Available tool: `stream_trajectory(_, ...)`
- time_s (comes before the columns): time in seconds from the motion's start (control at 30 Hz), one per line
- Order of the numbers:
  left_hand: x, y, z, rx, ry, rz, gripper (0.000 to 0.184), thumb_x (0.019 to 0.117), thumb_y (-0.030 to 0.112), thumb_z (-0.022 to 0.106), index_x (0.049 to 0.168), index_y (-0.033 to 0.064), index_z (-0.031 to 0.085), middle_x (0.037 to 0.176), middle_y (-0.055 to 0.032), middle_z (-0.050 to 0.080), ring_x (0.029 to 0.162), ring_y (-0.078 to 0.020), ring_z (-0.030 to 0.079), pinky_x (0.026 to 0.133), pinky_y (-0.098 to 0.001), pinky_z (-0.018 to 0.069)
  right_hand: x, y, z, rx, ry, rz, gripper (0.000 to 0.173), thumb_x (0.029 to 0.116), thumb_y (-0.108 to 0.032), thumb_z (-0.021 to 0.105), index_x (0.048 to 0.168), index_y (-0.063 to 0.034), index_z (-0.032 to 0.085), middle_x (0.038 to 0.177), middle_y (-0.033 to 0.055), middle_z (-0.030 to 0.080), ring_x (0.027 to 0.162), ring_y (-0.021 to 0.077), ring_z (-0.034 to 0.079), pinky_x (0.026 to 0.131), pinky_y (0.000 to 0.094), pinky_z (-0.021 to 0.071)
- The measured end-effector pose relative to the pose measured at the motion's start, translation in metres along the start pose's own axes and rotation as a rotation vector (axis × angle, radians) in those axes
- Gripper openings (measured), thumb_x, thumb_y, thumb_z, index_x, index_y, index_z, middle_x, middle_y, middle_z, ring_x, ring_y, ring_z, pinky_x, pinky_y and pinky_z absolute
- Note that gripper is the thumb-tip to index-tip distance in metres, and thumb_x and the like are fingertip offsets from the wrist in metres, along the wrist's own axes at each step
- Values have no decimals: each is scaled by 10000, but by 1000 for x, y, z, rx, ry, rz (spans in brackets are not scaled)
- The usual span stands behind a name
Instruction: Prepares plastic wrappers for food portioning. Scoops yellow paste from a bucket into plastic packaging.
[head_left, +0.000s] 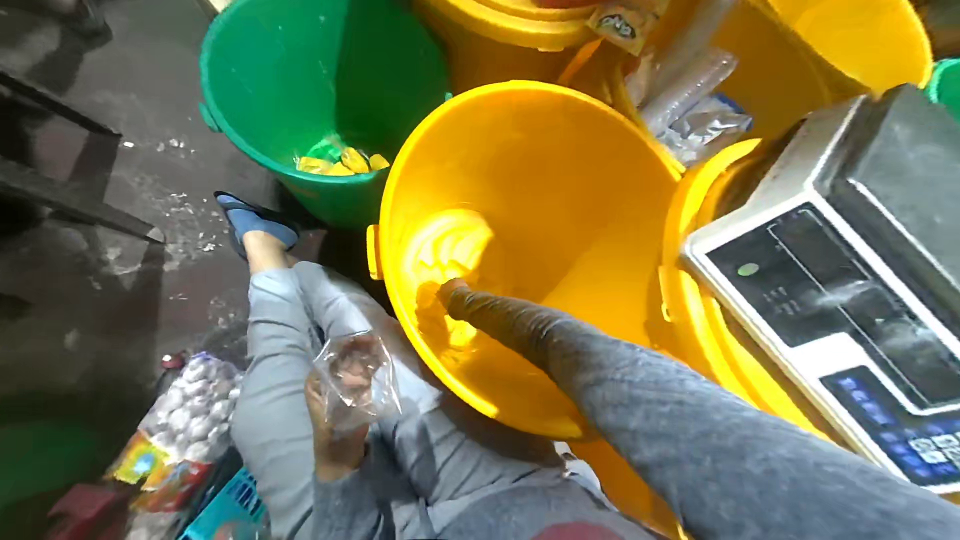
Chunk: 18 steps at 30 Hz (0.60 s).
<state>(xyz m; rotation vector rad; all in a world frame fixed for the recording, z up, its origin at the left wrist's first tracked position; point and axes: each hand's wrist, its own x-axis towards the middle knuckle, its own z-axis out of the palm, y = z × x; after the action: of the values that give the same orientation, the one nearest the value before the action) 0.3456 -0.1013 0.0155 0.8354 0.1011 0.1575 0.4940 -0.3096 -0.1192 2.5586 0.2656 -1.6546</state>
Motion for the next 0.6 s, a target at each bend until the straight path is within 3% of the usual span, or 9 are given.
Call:
stream_trajectory(0.03,-2,-11,-18,-27,-23,19,313,1069,276,489,1231,79,670,1156,-109,732,1070,-209,707,920,-374,596,-4,6,-8,-24,12,-36,320,1002,-94,579,1249,102,633,1338,293,605,1258,462,577,1013,651,456)
stream_trajectory(0.1,-3,-2,-9,-2,194,-123,232,1049,288,487,1066,154,675,998,-25,766,954,-127,734,850,-311,616,-14,19,-26,-91,36,-106,303,1023,-105,569,1230,104,645,1303,296,627,1235,466,594,1009,656,455)
stream_trajectory(0.13,-2,4,-1,-32,208,-149,225,1015,331,562,1046,184,729,1000,-4,775,964,-106,734,866,-285,606,-22,24,-34,-131,45,-128,288,1023,-103,570,1208,101,654,1274,291,640,1212,463,607,996,650,464)
stream_trajectory(0.17,1,6,0,-65,140,-139,248,976,348,629,1096,173,758,1066,-14,770,1021,-119,723,917,-290,588,-39,27,-44,-160,31,-134,279,1026,-89,568,1211,103,650,1273,292,640,1217,462,604,1007,642,461)
stream_trajectory(0.23,11,6,1,-9,-17,-94,336,966,385,637,1198,168,743,1196,-28,743,1111,-138,697,968,-294,564,-61,31,-59,-204,6,-146,271,1026,-83,580,1212,103,648,1275,288,642,1229,458,603,1018,627,464)
stream_trajectory(0.33,17,0,2,45,-95,-64,344,996,363,595,1223,150,742,1236,-52,730,1125,-157,696,971,-305,566,-15,48,-28,-195,42,-259,315,1006,-217,635,1124,68,702,1176,284,680,1147,474,637,958,670,477)
stream_trajectory(0.47,18,1,2,67,-115,-31,321,990,314,624,1228,132,738,1245,-64,725,1137,-172,691,979,-317,565,8,38,-8,-134,-67,-227,393,1026,-263,620,1241,63,661,1311,298,627,1273,476,571,1048,679,417)
stream_trajectory(0.6,13,9,3,104,-70,-21,328,961,364,659,1216,174,738,1212,-28,737,1110,-143,697,958,-302,574,28,51,-4,-120,-72,-288,460,1004,-336,653,1200,79,675,1269,315,638,1245,484,583,1038,679,422)
